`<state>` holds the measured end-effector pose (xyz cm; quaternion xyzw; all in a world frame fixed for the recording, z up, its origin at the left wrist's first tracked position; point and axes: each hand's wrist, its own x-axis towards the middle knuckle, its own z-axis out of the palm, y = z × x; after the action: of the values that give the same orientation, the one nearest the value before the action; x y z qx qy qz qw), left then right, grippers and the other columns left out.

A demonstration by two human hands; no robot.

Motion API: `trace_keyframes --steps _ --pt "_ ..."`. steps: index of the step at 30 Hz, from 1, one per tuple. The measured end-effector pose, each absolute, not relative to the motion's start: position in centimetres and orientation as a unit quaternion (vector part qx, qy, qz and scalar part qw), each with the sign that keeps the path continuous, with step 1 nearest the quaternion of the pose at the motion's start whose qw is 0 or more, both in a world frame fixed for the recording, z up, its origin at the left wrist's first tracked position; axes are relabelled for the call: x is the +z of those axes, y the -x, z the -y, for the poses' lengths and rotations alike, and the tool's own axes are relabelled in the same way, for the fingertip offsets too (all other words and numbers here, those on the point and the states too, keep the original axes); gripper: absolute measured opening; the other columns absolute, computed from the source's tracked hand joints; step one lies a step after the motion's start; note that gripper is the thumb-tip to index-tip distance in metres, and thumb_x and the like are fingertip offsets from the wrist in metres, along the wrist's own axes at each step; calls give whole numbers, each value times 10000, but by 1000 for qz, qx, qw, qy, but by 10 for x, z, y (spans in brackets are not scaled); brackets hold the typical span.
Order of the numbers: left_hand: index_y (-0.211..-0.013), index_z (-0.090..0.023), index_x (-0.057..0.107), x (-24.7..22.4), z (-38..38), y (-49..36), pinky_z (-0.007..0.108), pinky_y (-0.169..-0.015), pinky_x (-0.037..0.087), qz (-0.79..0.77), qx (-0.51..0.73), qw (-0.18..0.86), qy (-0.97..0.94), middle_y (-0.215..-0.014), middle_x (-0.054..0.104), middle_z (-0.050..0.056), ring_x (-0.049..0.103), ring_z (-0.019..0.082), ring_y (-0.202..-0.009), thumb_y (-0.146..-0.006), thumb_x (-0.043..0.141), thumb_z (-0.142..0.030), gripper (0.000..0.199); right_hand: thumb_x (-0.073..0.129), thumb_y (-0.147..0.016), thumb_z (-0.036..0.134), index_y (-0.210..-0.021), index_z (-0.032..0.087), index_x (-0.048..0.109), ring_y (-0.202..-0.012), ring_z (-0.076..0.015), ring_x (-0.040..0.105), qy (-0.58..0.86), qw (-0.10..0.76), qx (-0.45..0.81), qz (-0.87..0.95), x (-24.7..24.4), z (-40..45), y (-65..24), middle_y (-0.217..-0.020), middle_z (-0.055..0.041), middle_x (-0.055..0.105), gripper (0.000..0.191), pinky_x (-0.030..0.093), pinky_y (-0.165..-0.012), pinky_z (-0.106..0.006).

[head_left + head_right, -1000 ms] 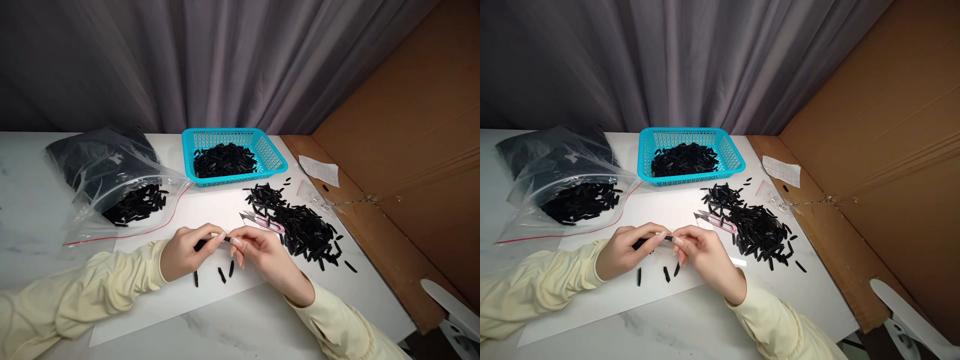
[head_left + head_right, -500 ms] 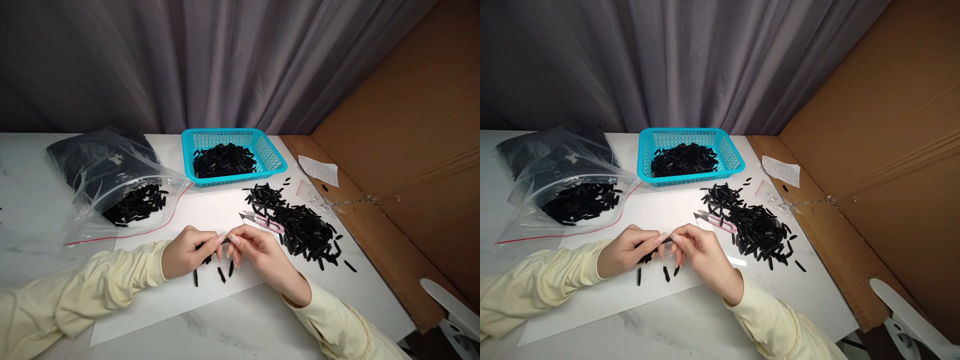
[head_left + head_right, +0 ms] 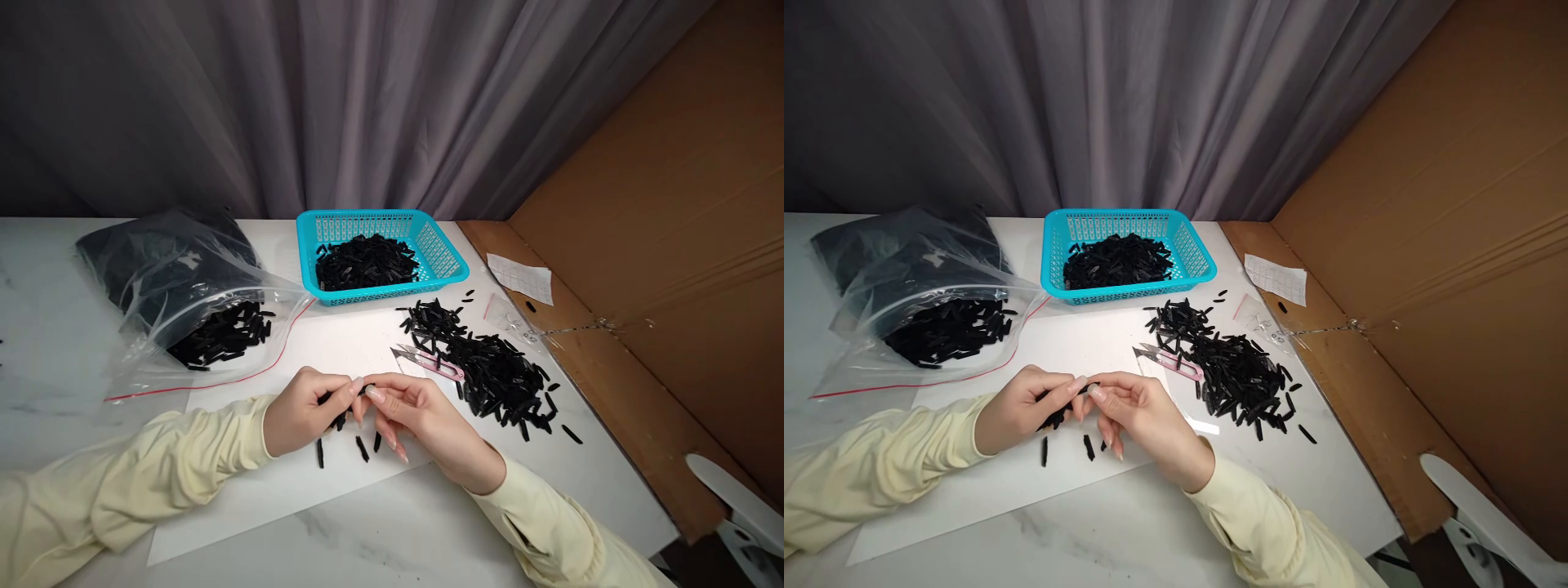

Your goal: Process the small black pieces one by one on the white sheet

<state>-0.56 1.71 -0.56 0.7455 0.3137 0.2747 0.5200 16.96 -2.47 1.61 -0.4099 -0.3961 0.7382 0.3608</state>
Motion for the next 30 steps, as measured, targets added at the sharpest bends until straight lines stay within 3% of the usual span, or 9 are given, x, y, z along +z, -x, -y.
trace_keyframes --steps 5,18,30 --pt "-570 -128 590 -4 -18 5 154 -393 346 -319 272 510 -751 -382 397 -51 376 58 -349 -909 383 -320 441 550 -860 394 -798 132 629 -443 -66 398 397 325 761 397 16 24 -170 -502 46 447 281 363 -450 -188" --pt "-601 -132 594 -10 -16 7 168 -378 326 -296 294 517 -748 -402 449 -39 371 61 -347 -929 365 -370 465 596 -832 323 -790 126 640 -374 -34 344 361 310 812 337 16 21 -171 -470 65 452 207 256 -409 -195" --pt "-605 -126 600 -13 -17 8 180 -358 291 -299 299 532 -733 -383 390 -49 344 64 -333 -926 358 -409 492 560 -854 326 -765 116 651 -374 -39 368 360 315 804 352 14 20 -171 -488 48 477 246 294 -424 -193"
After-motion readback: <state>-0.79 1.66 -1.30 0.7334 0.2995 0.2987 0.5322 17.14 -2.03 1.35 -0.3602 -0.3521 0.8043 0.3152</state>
